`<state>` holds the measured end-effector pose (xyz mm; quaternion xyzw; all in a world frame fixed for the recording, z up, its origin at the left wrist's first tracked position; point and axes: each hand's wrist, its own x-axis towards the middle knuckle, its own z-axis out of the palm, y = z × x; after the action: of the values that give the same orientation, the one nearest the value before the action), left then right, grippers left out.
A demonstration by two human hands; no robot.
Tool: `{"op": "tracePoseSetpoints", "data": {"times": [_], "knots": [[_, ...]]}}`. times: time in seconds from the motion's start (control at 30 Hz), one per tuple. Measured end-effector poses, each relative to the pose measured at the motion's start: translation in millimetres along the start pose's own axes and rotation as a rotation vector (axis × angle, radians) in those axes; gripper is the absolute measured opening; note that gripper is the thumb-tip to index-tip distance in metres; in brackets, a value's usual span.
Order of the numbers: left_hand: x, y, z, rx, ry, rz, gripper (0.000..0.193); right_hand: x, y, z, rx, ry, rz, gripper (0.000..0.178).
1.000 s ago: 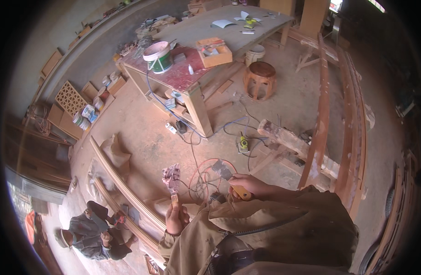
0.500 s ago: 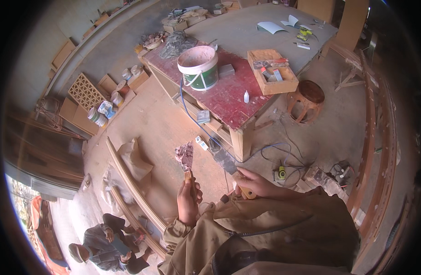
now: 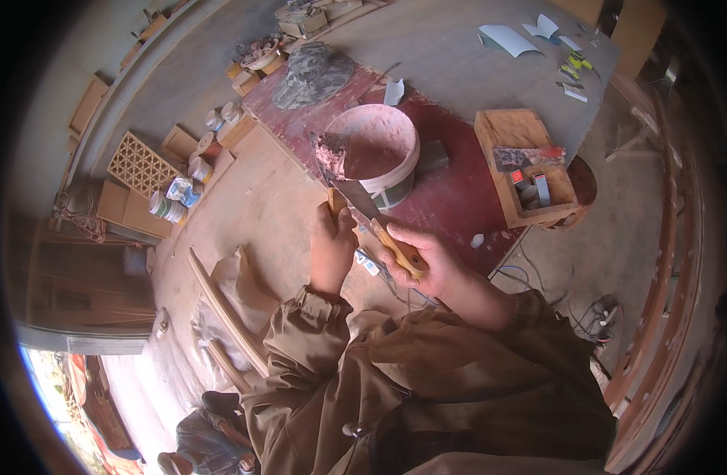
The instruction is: The person applies wood filler to a curved wooden frame using a putty knife and a smaller scraper. They repeatedly scoop filler from a bucket and spread it along the frame's surface, smoothing it as they work.
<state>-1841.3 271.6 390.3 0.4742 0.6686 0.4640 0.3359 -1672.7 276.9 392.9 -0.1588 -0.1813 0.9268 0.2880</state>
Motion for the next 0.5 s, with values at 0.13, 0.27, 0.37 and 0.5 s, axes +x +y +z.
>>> {"op": "tracePoseSetpoints", "data": {"times": [0.13, 0.27, 0.37, 0.5], "knots": [[59, -28, -8, 0.205, -0.1, 0.104, 0.023, 45, 0, -3, 0.13, 0.071, -0.073, 0.02], [101, -25, -22, 0.224, -0.314, 0.204, 0.022, 90, -1, -5, 0.334, 0.108, -0.277, 0.022], [135, -39, -43, 0.273, -0.466, 0.428, 0.019, 120, -7, -9, 0.514, 0.01, -0.441, 0.024], [185, -50, -82, 0.305, -0.671, 0.45, 0.019, 141, -15, -9, 0.731, -0.048, -0.538, 0.032]]}}
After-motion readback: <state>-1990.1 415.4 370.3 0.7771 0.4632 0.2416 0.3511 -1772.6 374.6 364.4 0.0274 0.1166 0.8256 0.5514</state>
